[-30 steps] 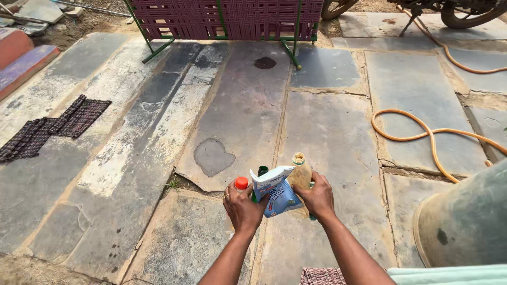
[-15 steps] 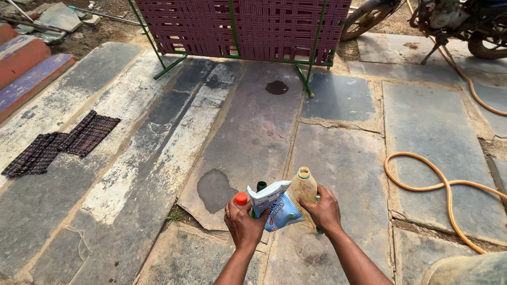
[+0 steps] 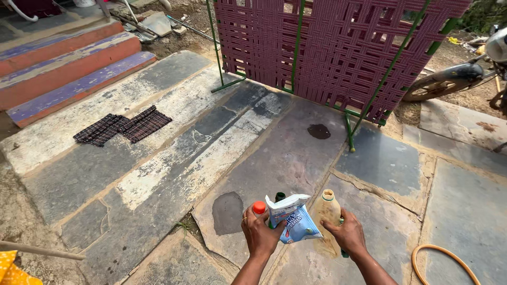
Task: The person collects trash, including plastic wrappers, bottles, and paper, from the ground by hand and disposes of the items into buckets and a trash basket.
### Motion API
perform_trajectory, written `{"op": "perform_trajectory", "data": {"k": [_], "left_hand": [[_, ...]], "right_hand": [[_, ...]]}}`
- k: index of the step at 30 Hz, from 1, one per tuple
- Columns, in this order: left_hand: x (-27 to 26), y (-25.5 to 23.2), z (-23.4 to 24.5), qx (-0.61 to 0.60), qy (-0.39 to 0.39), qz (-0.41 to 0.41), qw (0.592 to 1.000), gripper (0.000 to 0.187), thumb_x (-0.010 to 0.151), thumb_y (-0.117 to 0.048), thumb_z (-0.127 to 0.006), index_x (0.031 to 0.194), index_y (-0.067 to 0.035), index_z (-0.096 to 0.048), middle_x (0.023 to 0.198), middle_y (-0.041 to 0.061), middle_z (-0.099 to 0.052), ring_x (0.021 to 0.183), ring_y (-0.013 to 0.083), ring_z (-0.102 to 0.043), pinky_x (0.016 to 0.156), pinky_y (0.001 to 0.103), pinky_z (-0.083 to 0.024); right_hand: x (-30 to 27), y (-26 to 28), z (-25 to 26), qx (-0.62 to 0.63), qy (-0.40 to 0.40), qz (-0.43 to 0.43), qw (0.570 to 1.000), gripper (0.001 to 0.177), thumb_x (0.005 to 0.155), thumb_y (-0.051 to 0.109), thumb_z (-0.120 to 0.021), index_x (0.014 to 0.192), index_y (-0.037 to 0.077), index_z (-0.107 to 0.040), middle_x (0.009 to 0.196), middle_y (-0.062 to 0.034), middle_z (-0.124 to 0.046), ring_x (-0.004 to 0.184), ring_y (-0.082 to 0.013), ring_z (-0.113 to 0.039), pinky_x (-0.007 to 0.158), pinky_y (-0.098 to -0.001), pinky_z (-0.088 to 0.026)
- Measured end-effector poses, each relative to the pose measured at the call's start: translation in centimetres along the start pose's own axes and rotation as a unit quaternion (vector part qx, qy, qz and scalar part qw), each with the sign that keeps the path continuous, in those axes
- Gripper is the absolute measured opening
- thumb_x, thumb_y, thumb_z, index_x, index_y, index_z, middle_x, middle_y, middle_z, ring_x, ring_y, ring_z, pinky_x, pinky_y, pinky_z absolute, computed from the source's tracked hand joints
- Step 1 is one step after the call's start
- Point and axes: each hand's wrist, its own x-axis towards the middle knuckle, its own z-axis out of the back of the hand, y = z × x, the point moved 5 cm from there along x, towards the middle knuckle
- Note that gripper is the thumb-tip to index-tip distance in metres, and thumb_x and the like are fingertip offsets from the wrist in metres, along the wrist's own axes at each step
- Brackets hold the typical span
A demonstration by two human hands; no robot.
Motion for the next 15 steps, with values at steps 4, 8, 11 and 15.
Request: {"op": "perform_trajectory", "data": {"k": [4,8,11,15], "left_hand": [[2.4,-1.4,1.6,-0.002,-0.008,0.008,1.0,0.054,0.067,-0.037,-0.092,0.11,-0.007,-0.08,0.136,0.015,-0.049,0.136,0.0309,-0.041,0.114,0.052,-0.028],[5.7,-1.5,4.7,0.016,-0.063,0.008,0.998,0.054,0.065,-0.036,-0.093,0.11,-0.008,-0.08,0.137,0.017,-0.048,0.136,0.0343,-0.039,0.115,0.052,-0.026],[8.0,-0.8,7.2,0.024,-0.085,0.024,0.996,0.053,0.066,-0.037,-0.093,0.108,-0.007,-0.079,0.138,0.017,-0.048,0.136,0.0337,-0.039,0.115,0.052,-0.027],[10.8,1.1,11.1,0.037,-0.117,0.035,0.992,0.053,0.067,-0.04,-0.093,0.106,-0.005,-0.079,0.138,0.018,-0.049,0.137,0.0344,-0.039,0.116,0.051,-0.028]], "right_hand": [[3.2,2.3,0.7,-0.016,0.021,-0.003,1.0,0.065,0.07,0.05,-0.085,0.118,0.007,-0.073,0.115,-0.0175,-0.071,0.111,-0.0337,-0.069,0.097,-0.0455,-0.053],[5.9,6.9,0.3,-0.001,0.022,0.046,0.999,0.068,0.068,0.05,-0.086,0.12,0.008,-0.073,0.117,-0.0178,-0.07,0.112,-0.0344,-0.068,0.097,-0.046,-0.053],[7.9,11.2,-0.3,0.014,0.026,0.082,0.996,0.067,0.068,0.048,-0.085,0.121,0.008,-0.073,0.115,-0.0173,-0.071,0.113,-0.0332,-0.068,0.098,-0.0459,-0.052],[9.8,17.3,-2.7,-0.016,0.03,0.139,0.99,0.065,0.07,0.05,-0.086,0.118,0.007,-0.073,0.116,-0.0168,-0.07,0.114,-0.0328,-0.066,0.098,-0.0456,-0.051]]}}
